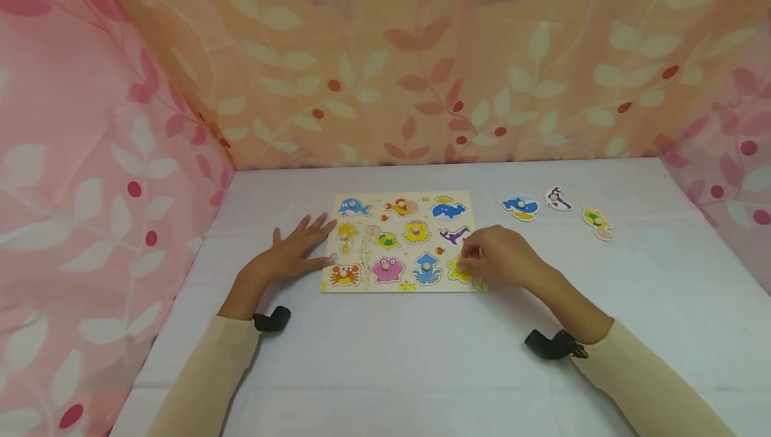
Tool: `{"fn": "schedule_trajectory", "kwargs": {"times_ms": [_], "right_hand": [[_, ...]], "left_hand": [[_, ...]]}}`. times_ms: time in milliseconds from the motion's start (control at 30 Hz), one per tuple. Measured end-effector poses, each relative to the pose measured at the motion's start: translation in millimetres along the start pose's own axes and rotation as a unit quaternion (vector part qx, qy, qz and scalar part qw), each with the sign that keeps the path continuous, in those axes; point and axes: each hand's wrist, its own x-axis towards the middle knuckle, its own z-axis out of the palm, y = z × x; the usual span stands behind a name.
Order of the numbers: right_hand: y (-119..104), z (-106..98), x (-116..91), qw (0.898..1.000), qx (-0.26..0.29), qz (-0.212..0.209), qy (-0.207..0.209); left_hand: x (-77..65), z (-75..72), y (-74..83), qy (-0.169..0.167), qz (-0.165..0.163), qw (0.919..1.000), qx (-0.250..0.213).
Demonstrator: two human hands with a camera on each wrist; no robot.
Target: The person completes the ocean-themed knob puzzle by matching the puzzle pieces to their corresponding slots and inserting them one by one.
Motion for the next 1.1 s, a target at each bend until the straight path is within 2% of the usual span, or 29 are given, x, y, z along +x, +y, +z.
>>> {"fn": "schedule_trajectory", "kwargs": {"times_ms": [233, 367, 500, 733, 900, 1100], "right_hand": [[28, -34, 5, 0.996, 0.012, 0.024, 0.084], [48, -54, 10, 0.993, 0.014, 0.031, 0.111], [74, -68, 17, 0.991, -0.013, 0.025, 0.129], [114, -80, 34, 0.994, -0.042, 0.014, 0.103], [130, -82, 41, 0.996, -0.069, 0.013, 0.062], [134, -76, 48, 0.996, -0.067, 0.063, 0.009]], "left_hand": [[-1.5, 1.2, -2.5, 0.002, 0.003, 1.0, -0.006], [-2.0, 1.6, -3.6, 0.006, 0.003, 1.0, -0.005], [-1.5, 2.0, -4.6, 0.007, 0.006, 0.9999, -0.005], [0.0, 1.1, -4.1, 0.006, 0.005, 1.0, -0.005], [-1.8, -0.9, 0.0, 0.005, 0.005, 0.9999, -0.01], [-3.7, -0.5, -0.2, 0.007, 0.008, 0.9999, -0.009]]}}
